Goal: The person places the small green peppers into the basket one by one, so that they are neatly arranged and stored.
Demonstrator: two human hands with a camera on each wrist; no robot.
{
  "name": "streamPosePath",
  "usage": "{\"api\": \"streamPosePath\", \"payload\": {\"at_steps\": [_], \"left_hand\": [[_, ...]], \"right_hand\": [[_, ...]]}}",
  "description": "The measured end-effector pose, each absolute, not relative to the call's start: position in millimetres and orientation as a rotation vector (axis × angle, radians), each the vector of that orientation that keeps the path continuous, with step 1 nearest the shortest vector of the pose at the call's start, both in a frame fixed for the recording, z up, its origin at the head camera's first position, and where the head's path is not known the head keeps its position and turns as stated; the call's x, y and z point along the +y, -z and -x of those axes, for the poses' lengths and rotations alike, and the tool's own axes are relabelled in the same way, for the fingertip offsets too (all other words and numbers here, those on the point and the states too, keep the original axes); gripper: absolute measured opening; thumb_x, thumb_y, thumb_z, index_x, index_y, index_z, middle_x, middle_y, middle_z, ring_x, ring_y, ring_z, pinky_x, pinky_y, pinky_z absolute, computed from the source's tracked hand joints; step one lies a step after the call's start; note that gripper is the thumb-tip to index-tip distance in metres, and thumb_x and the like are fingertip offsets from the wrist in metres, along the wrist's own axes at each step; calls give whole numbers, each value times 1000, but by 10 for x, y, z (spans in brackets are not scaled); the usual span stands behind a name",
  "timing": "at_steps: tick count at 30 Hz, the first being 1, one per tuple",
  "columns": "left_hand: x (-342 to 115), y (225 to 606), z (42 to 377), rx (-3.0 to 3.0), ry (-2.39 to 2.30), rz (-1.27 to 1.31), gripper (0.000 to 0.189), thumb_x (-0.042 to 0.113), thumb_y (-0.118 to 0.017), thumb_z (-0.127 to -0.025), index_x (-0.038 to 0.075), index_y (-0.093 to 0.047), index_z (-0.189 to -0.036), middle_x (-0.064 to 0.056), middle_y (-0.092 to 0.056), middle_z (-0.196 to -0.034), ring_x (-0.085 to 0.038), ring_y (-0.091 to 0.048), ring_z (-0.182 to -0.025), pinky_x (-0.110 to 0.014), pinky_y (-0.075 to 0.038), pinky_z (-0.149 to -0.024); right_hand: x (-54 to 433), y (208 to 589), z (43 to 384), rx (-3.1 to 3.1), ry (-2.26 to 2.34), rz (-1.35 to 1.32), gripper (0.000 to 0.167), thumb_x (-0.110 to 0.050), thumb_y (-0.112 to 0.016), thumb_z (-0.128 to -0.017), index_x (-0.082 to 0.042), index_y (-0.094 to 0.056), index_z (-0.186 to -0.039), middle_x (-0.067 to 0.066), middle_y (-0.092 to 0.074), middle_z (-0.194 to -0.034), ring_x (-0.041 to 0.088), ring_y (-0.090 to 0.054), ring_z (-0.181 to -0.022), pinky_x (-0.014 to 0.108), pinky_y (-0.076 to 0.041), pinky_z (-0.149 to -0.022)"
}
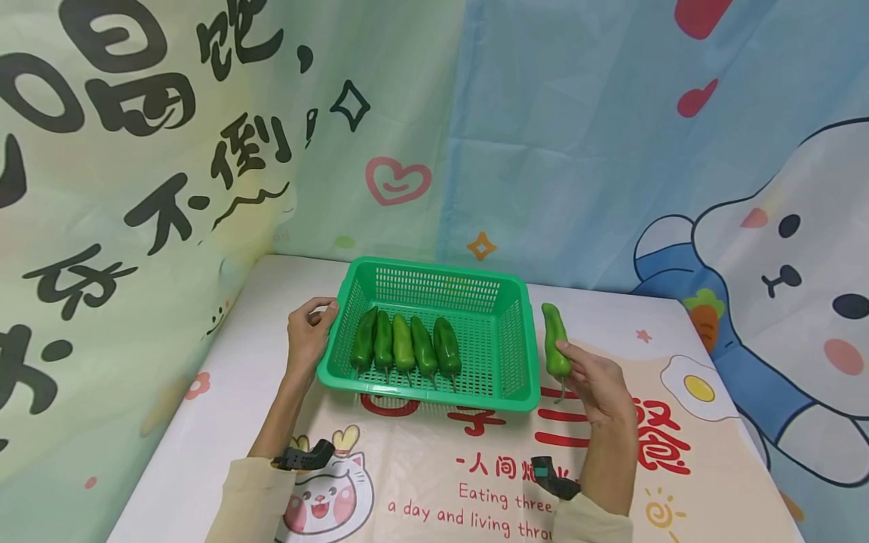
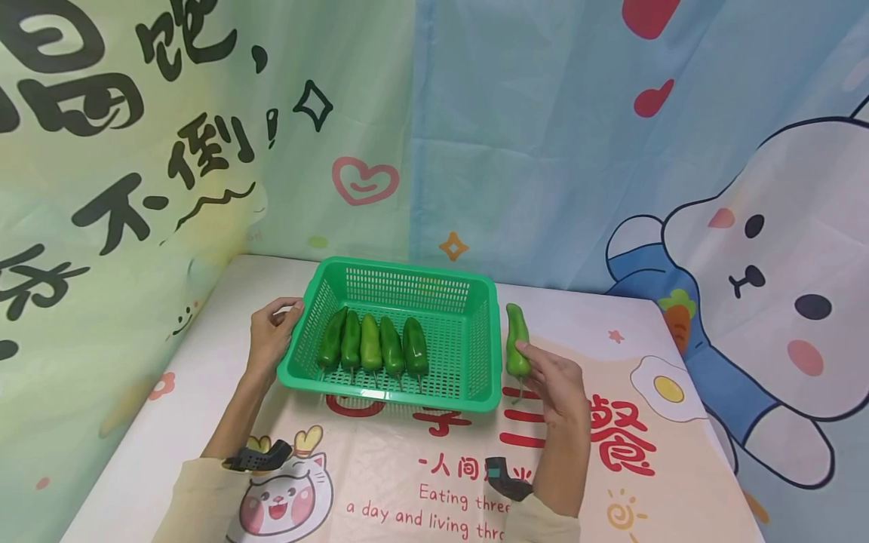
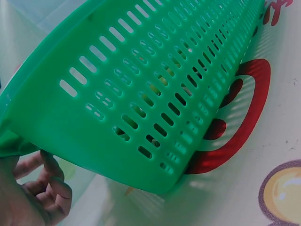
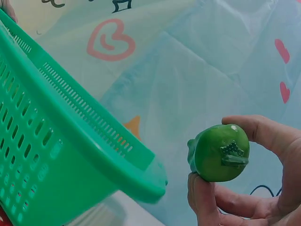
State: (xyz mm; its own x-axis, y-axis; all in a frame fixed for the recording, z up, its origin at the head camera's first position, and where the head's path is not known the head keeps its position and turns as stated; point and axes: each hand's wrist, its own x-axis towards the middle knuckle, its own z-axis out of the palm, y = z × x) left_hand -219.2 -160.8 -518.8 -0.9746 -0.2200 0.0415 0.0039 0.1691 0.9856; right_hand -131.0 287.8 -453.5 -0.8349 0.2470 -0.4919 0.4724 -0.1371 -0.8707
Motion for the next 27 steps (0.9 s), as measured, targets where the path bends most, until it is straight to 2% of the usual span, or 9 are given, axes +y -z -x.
{"api": "streamPosePath", "payload": {"at_steps": [2,5,8,10,15,21,23,27], "left_hand": [[-1608,5189,2190,-2261,1909,-212,34,25,-65,-112,-1,-75,-131,-13,-77,-86,-5,-61,-63,-21,-49,-60],[-1607,5184,2184,-2262,1902,-209,34,25,-65,-112,-1,-75,-131,-12,-78,-87,-4,-62,-64,-21,-49,-61],[-1604,5181,2180,-2263,1889,-205,33,25,-65,-112,-1,-76,-130,-10,-78,-86,-4,-62,-65,-21,-50,-61],[-1602,5182,2179,-2260,1881,-203,32,25,-65,-112,0,-76,-129,-7,-77,-84,-5,-63,-65,-21,-50,-61],[-1603,5200,2189,-2260,1866,-200,31,23,-65,-112,0,-76,-128,0,-74,-79,-4,-62,-64,-21,-49,-60],[-1607,5217,2194,-2258,1874,-191,30,22,-64,-112,0,-76,-128,1,-74,-80,-5,-63,-65,-21,-51,-61],[-1605,5215,2191,-2255,1878,-195,29,22,-65,-112,0,-76,-128,0,-75,-81,-5,-64,-66,-21,-52,-62],[-1602,5210,2190,-2257,1878,-196,30,23,-64,-112,0,-76,-128,-12,-78,-88,-4,-65,-67,-21,-53,-62]], "right_hand": [[2850,4515,1315,1966,2089,-802,56,-48,-81,-98,-8,-68,-137,-14,-78,-90,5,-79,-91,18,-61,-89],[2810,4484,1327,1999,2052,-760,61,-49,-81,-98,-9,-68,-141,-17,-79,-93,3,-80,-94,28,-59,-105],[2770,4455,1335,2020,2018,-708,64,-51,-81,-97,-10,-68,-145,-19,-80,-97,3,-80,-98,42,-48,-122],[2741,4433,1340,2027,2004,-668,66,-50,-81,-98,-9,-67,-147,-19,-79,-99,3,-80,-99,49,-43,-127],[2664,4404,1370,2072,1954,-600,74,-50,-79,-99,-5,-61,-154,-20,-77,-105,2,-78,-102,48,-46,-123],[2568,4418,1410,2113,1939,-540,77,-51,-80,-98,-2,-60,-154,-18,-79,-108,4,-79,-103,50,-47,-123],[2542,4420,1419,2121,1936,-519,78,-51,-80,-99,0,-59,-154,-17,-79,-109,5,-79,-103,42,-52,-119],[2497,4404,1425,2143,1918,-490,80,-51,-80,-99,2,-58,-154,-15,-79,-110,5,-79,-102,23,-59,-102]]}}
